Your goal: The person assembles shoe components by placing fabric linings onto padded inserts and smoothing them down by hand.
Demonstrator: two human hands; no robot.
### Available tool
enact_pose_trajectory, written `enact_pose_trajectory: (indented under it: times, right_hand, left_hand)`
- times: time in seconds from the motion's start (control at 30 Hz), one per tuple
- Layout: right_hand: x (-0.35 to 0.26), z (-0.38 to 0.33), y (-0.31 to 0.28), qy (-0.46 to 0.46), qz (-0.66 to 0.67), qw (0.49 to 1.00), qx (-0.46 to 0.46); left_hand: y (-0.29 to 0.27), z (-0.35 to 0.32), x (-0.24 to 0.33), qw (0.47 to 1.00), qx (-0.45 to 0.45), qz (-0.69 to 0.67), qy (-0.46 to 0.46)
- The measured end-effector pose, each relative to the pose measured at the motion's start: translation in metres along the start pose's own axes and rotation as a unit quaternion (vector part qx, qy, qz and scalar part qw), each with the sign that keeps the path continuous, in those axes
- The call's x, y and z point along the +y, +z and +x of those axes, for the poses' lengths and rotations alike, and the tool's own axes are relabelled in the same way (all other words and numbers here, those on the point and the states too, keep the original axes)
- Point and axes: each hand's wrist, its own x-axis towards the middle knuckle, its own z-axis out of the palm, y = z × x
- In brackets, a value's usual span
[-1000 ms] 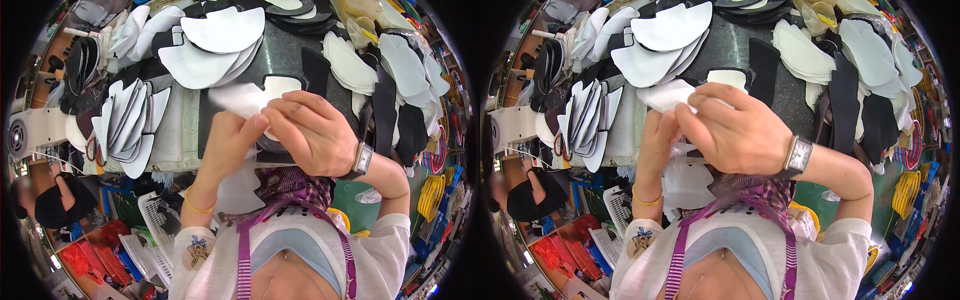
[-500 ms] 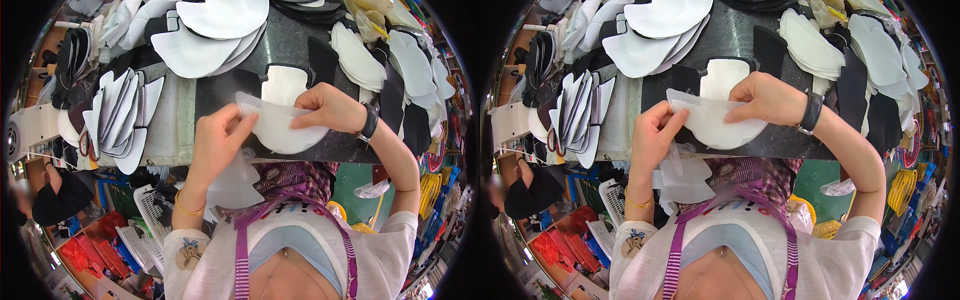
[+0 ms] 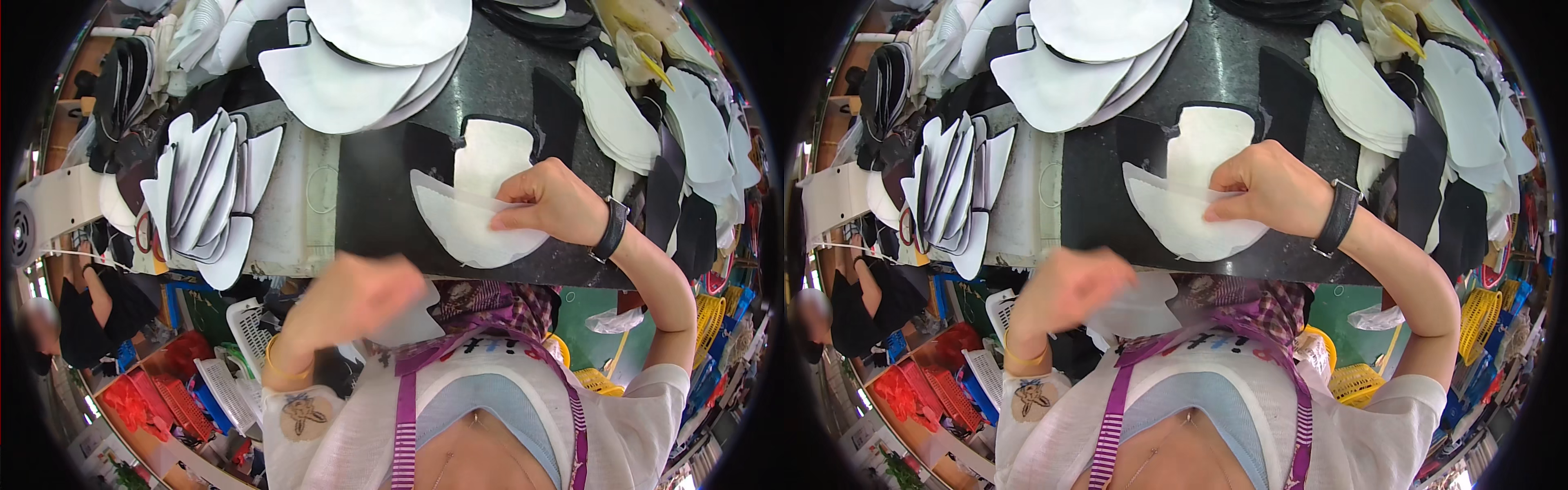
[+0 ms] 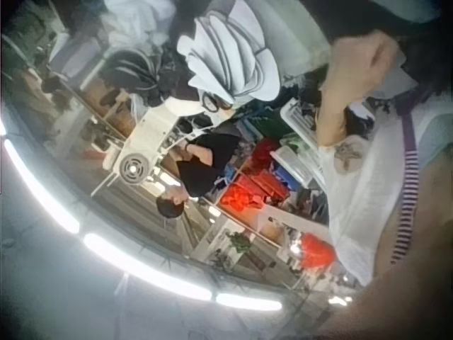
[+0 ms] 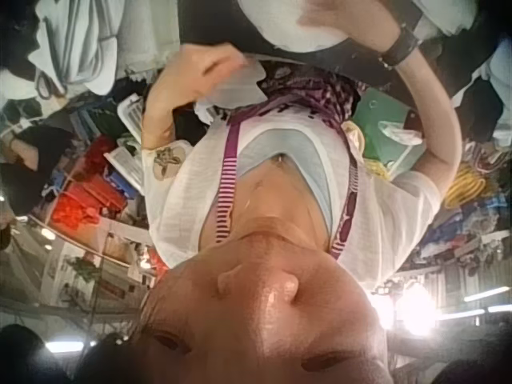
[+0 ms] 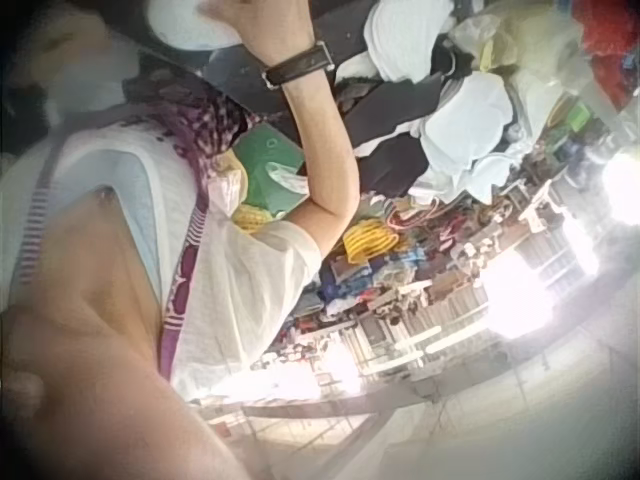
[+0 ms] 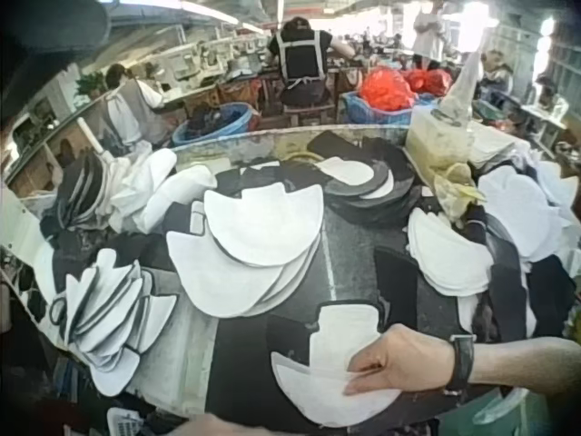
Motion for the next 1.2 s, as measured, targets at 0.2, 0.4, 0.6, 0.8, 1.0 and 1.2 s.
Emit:
enact_pose_trajectory:
  times: [0.2,0.4,0.6,0.8,1.0,1.2]
  right_hand:
    - [-0.005,0.0,0.006,0.001,-0.039,0.999,0.0]
    - [0.0,-0.002,0.007,-0.034,-0.077,0.996,0.042]
    - [-0.014,-0.024,-0.015,0.077,-0.023,0.995,0.06]
    - [0.009,-0.032,-0.02,0.073,0.013,0.996,0.045]
    - [0.009,-0.047,0.004,-0.018,-0.253,0.952,0.172]
    - [0.055,-0.115,-0.1,0.091,-0.401,0.776,0.478]
  left_hand:
    - [0.059,-0.016,-0.012,0.963,-0.147,0.17,0.15]
    - [0.061,0.027,-0.007,0.904,0.104,0.339,0.237]
    - [0.056,0.031,-0.007,0.905,0.026,0.383,0.185]
    - [0.047,0.036,0.002,0.9,-0.003,0.385,0.207]
    - [0.022,0.054,0.005,0.926,0.009,0.282,0.25]
    - [0.014,0.062,-0.007,0.837,0.083,0.345,0.416]
